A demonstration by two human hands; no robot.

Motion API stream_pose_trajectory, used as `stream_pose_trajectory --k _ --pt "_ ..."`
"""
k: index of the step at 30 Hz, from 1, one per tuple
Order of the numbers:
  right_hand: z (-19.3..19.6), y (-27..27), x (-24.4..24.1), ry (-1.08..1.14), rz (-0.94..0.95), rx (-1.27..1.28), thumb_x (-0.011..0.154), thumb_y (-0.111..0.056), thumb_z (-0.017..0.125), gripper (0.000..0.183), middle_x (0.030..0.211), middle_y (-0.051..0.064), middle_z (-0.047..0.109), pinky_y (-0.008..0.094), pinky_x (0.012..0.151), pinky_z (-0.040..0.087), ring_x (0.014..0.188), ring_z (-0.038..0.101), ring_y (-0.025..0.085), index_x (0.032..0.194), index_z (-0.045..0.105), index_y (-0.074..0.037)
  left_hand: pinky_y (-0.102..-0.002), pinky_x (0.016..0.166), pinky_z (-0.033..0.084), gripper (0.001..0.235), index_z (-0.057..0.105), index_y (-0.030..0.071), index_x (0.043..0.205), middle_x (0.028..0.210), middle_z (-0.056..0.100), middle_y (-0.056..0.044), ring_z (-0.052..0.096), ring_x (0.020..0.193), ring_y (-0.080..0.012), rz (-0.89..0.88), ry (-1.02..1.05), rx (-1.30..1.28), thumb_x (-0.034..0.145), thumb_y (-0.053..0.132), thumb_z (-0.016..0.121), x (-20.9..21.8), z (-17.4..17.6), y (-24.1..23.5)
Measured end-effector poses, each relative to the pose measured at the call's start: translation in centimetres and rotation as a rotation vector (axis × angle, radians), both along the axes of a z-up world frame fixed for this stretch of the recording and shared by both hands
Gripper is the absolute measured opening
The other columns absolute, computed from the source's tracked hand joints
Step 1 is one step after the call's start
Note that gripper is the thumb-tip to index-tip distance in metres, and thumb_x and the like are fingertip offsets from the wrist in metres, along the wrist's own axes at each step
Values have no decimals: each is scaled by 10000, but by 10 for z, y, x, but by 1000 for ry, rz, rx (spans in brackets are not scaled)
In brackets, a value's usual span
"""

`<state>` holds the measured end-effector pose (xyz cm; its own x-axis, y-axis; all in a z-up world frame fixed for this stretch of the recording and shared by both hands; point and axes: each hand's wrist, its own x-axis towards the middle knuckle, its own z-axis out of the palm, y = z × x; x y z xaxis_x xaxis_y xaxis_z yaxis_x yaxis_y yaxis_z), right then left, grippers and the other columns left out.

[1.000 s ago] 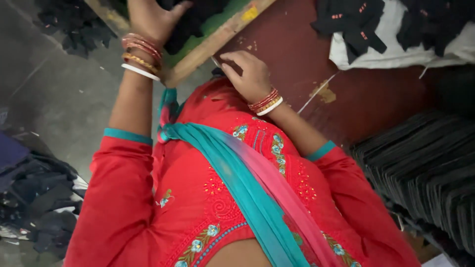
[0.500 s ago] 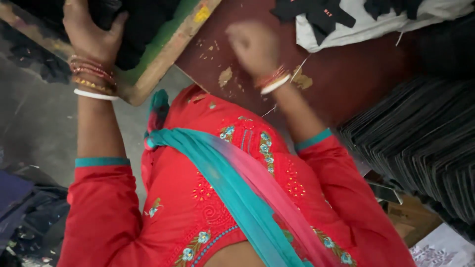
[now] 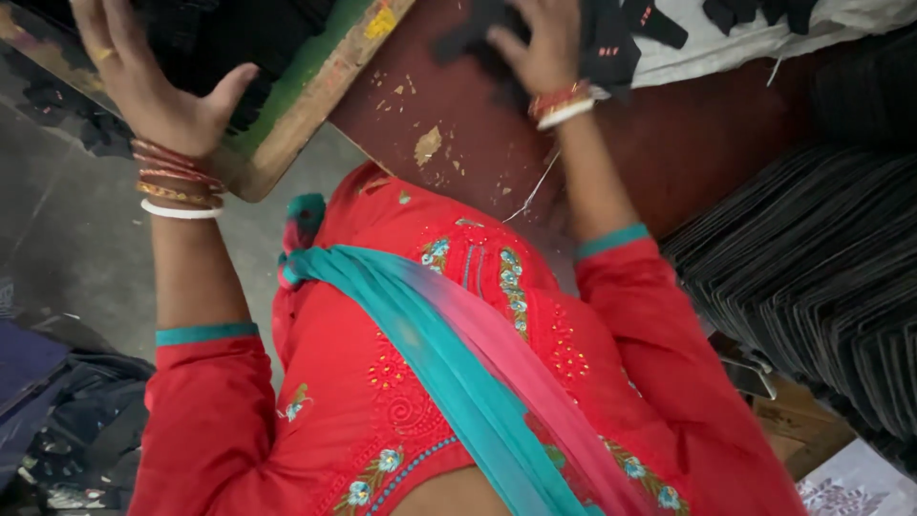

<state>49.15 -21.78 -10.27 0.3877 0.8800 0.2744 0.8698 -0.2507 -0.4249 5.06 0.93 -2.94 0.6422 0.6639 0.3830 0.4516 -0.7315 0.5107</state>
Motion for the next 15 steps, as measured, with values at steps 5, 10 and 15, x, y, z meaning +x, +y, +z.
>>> stream_pose_trajectory --k 5,10,15 --pt "18 -45 -77 244 22 25 803 -273 923 365 1231 91 653 475 1057 440 1205 556 339 1041 713 -94 -463 1009 524 435 665 48 1266 1236 668 -145 633 1158 -345 -92 -184 13 917 89 921 59 44 -54" --pt "77 -35 -100 340 -95 47 822 -224 887 281 986 86 724 392 850 519 933 662 261 914 687 -49 -458 930 527 562 610 36 1263 1186 665 -170 641 1085 -376 -434 -162 5 851 332 852 147 43 -107" --pt "111 -58 -76 684 40 32 1004 -184 799 186 900 103 767 289 747 553 816 702 147 1052 764 -7 -495 965 510 628 508 -6 1342 1185 634 -220 624 1091 -425 -442 -79 -9 826 224 782 172 -34 -137"
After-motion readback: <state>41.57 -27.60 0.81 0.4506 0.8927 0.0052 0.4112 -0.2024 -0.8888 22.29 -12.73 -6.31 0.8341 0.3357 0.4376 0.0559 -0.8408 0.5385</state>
